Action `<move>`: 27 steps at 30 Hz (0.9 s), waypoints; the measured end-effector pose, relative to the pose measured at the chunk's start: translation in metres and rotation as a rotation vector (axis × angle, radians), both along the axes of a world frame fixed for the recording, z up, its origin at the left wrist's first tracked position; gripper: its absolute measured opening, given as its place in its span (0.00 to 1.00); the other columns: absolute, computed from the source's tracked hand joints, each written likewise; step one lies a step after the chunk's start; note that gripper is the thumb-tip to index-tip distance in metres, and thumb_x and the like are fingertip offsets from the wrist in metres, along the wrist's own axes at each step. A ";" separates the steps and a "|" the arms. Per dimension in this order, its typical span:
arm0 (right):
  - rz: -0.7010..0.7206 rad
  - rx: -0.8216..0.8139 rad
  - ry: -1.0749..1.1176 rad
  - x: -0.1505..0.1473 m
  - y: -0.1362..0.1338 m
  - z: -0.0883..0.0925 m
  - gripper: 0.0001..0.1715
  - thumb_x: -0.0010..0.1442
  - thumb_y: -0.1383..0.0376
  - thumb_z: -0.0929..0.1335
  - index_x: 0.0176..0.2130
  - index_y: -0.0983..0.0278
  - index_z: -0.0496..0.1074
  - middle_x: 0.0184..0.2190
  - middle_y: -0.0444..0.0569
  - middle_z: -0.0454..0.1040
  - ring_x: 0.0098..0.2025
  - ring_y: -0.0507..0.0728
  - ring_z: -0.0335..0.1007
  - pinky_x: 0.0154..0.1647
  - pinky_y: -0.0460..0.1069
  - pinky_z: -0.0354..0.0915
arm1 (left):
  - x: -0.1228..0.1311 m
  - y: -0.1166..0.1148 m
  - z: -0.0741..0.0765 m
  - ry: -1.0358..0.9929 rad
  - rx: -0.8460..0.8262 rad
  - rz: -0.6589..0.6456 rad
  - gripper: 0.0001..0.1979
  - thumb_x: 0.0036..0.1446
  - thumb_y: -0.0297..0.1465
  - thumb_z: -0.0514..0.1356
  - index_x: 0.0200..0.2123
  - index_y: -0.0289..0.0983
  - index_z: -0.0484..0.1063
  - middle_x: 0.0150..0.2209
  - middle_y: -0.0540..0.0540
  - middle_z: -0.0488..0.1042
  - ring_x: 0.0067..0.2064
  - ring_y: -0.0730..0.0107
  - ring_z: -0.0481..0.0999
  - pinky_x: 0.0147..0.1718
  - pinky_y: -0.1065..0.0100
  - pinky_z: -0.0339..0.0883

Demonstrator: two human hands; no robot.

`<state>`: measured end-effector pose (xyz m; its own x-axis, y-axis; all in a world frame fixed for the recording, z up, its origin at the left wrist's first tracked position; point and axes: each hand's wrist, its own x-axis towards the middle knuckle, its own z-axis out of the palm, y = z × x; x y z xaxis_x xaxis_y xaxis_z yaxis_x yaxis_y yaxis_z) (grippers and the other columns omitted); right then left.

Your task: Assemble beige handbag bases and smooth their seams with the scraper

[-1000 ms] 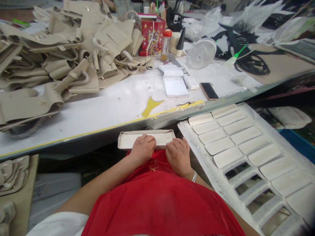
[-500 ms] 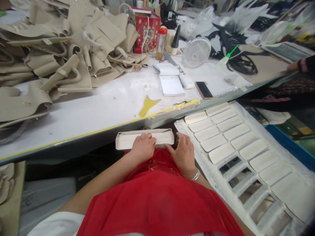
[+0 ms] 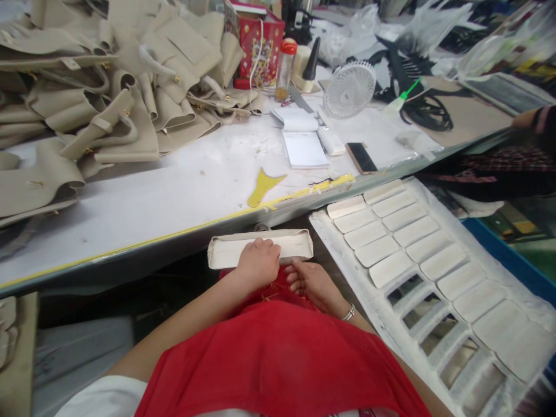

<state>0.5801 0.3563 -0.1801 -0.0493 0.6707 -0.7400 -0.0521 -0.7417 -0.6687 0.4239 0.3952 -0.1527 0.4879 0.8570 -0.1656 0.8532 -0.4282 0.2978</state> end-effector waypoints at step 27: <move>-0.171 -0.087 0.094 -0.040 0.023 0.014 0.17 0.62 0.61 0.60 0.27 0.66 0.70 0.21 0.46 0.72 0.16 0.47 0.64 0.16 0.42 0.58 | -0.037 0.030 0.001 -0.031 -0.125 -0.031 0.07 0.56 0.31 0.51 0.32 0.37 0.68 0.34 0.43 0.72 0.38 0.60 0.71 0.36 0.63 0.64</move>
